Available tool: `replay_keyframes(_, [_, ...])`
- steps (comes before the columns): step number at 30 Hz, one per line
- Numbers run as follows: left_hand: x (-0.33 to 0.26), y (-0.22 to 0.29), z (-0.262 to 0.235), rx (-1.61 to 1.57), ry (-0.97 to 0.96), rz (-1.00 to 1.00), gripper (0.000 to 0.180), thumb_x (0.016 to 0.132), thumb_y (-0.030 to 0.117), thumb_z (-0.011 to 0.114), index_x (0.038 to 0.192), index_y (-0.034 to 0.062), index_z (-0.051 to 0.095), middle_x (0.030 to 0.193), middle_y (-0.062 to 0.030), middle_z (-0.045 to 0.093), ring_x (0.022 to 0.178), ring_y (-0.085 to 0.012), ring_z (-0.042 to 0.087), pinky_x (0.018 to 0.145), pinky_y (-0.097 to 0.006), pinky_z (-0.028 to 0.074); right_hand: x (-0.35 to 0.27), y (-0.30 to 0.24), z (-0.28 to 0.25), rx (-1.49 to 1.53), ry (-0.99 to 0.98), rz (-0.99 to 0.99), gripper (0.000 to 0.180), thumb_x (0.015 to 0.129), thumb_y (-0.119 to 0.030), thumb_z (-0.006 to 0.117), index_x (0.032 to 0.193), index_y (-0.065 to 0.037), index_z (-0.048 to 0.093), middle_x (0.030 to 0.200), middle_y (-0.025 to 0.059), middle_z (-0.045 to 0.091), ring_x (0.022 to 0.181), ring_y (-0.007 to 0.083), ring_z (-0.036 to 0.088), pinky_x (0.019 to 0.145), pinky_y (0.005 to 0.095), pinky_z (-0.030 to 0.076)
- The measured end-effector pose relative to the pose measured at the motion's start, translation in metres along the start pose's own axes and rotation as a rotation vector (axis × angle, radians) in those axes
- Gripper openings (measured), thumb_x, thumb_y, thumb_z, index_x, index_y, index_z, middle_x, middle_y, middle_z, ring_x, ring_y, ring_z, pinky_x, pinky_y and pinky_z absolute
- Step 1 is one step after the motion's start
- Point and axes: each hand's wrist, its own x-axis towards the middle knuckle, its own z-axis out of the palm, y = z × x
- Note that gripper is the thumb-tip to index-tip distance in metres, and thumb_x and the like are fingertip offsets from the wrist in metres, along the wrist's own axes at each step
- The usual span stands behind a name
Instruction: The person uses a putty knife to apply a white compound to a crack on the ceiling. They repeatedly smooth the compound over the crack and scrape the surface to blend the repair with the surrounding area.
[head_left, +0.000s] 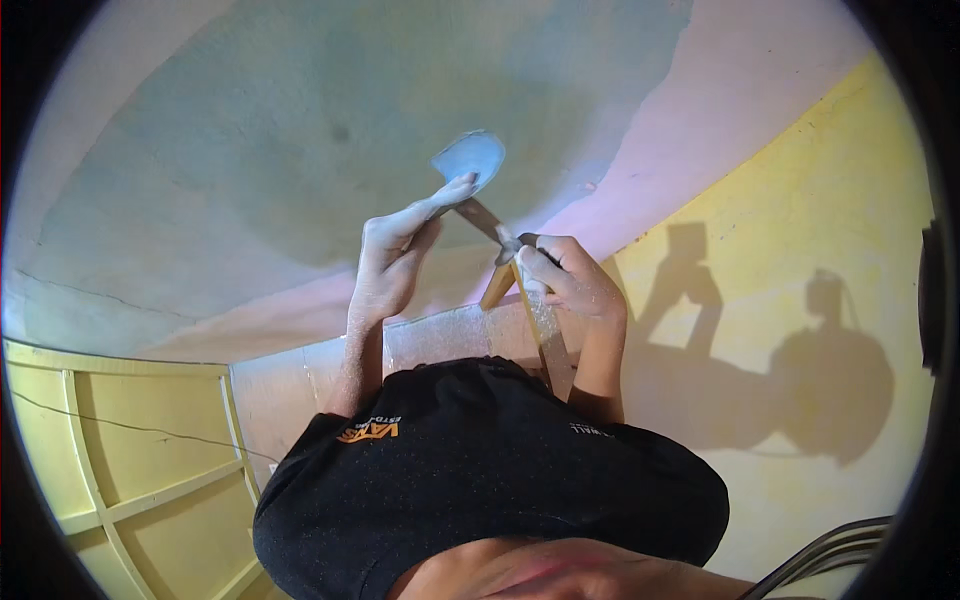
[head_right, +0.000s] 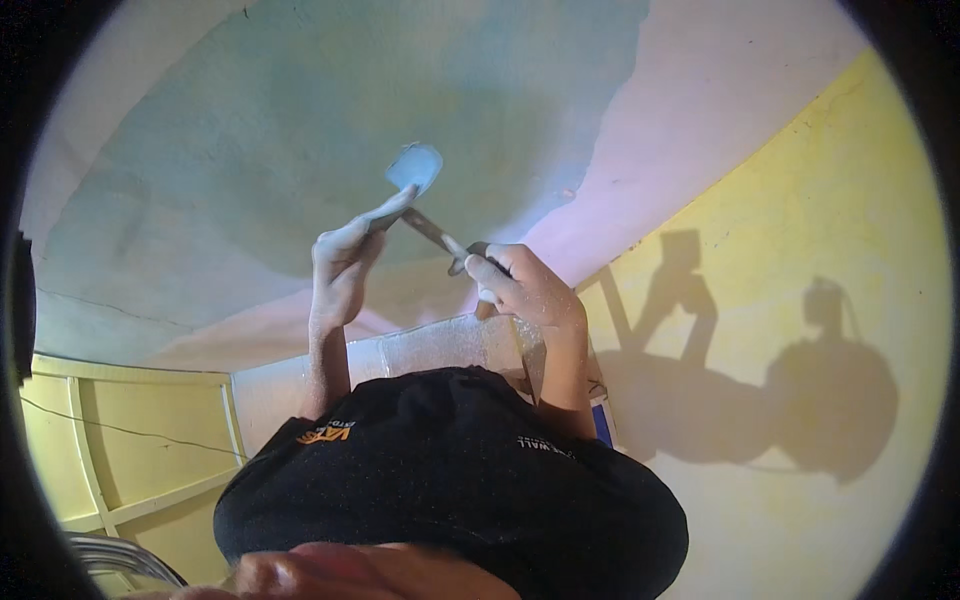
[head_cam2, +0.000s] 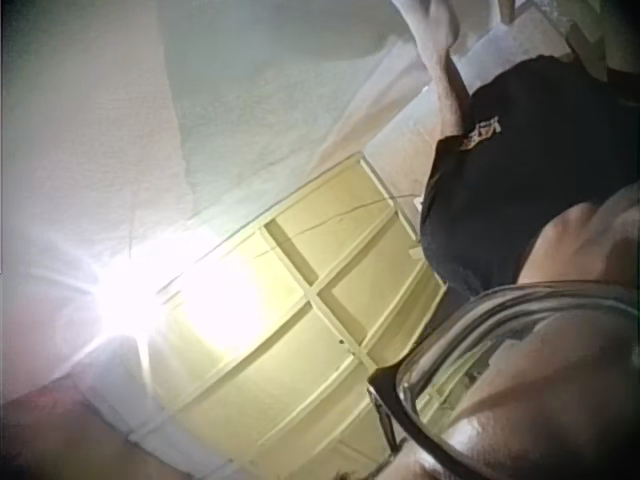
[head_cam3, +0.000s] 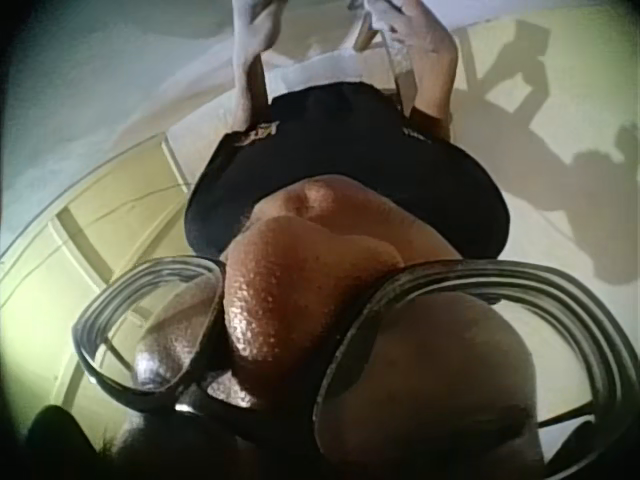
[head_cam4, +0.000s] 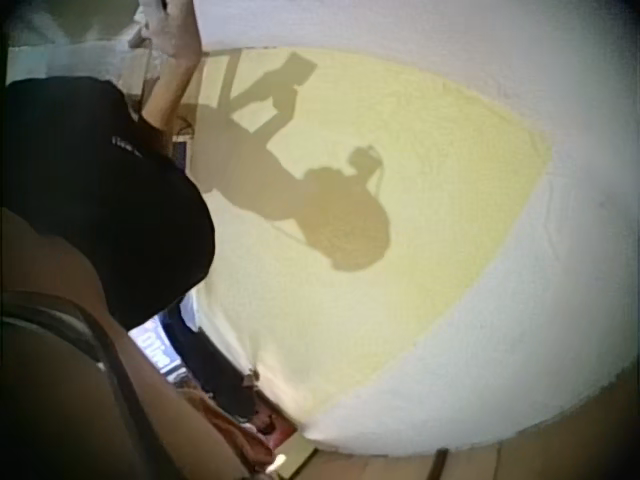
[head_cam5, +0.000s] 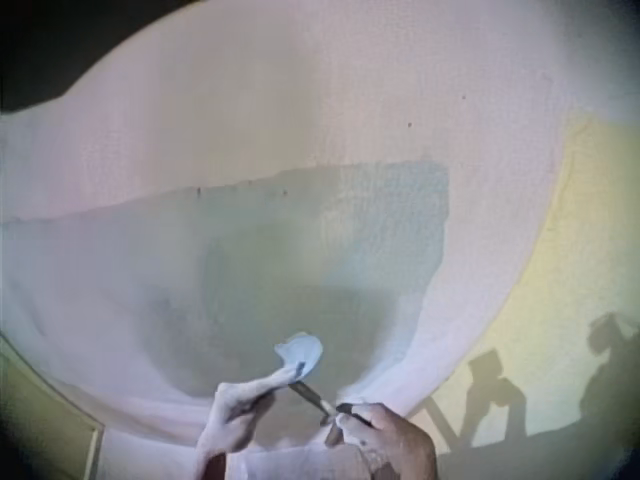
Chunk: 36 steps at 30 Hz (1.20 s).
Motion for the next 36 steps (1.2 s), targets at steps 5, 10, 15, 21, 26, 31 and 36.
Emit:
replay_keyframes(5, [-0.004,0.012,0.003,0.198,-0.133,-0.027,0.043,0.093,-0.013,0.048,0.132,-0.0028,0.061,0.133,-0.0152,0.065,0.127,-0.0209,0.058,0.108,-0.032,0.039,0.002,0.027,-0.006,0.036,0.181,-0.052,0.032,0.104,-0.025,0.054,0.100,0.003,0.070,0.060,-0.0040,0.047,0.051,0.0053,0.042,0.048,0.0252,0.035])
replay_keyframes(10, [-0.011,0.001,0.010,0.231,0.042,-0.118,0.037,0.095,-0.008,0.052,0.130,0.0009,0.063,0.108,-0.0148,0.073,0.101,-0.0115,0.063,0.092,-0.025,0.046,0.001,0.029,-0.009,0.100,-0.065,0.008,0.035,0.105,-0.026,0.052,0.114,0.002,0.070,0.059,-0.0063,0.041,0.049,0.0034,0.034,0.045,0.0233,0.031])
replay_keyframes(15, [-0.031,0.012,0.011,0.225,-0.040,-0.103,0.035,0.095,-0.005,0.053,0.128,-0.0004,0.063,0.101,-0.0134,0.073,0.093,-0.0102,0.060,0.088,-0.025,0.046,0.009,0.041,-0.018,0.292,0.233,-0.007,0.034,0.106,-0.024,0.050,0.115,0.003,0.068,0.059,-0.0045,0.045,0.042,0.0041,0.034,0.040,0.0222,0.030])
replay_keyframes(21, [-0.043,0.010,0.014,0.179,0.041,-0.113,0.027,0.098,-0.001,0.054,0.123,-0.0037,0.065,0.101,-0.0067,0.070,0.094,-0.0096,0.058,0.088,-0.024,0.044,0.006,0.054,-0.004,0.194,0.061,0.083,0.032,0.106,-0.025,0.049,0.100,0.003,0.064,0.058,-0.0012,0.049,0.044,0.0050,0.044,0.038,0.0203,0.030])
replay_keyframes(26, [-0.052,0.020,0.015,0.205,0.131,-0.189,0.027,0.098,-0.001,0.054,0.123,-0.0053,0.064,0.103,-0.0042,0.069,0.097,-0.0102,0.057,0.091,-0.024,0.043,0.003,0.052,-0.019,0.375,0.069,0.013,0.036,0.107,-0.030,0.046,0.106,0.002,0.065,0.056,-0.0013,0.047,0.041,0.0045,0.031,0.037,0.0209,0.027])
replay_keyframes(31, [-0.049,0.005,0.012,0.174,0.085,-0.164,0.030,0.098,-0.003,0.052,0.126,-0.0015,0.063,0.097,-0.0107,0.069,0.092,-0.0092,0.056,0.087,-0.024,0.045,0.005,0.066,-0.004,0.254,-0.267,-0.008,0.038,0.107,-0.033,0.047,0.090,-0.001,0.059,0.060,-0.0008,0.045,0.040,0.0044,0.034,0.036,0.0222,0.026])
replay_keyframes(36, [-0.043,0.010,-0.005,0.225,0.026,-0.120,0.030,0.098,-0.002,0.052,0.125,-0.0012,0.064,0.100,-0.0159,0.072,0.092,-0.0114,0.061,0.088,-0.025,0.046,-0.001,0.057,-0.014,0.318,-0.064,0.044,0.040,0.107,-0.033,0.046,0.111,0.001,0.067,0.063,0.0054,0.060,0.040,0.0028,0.034,0.039,0.0199,0.029])
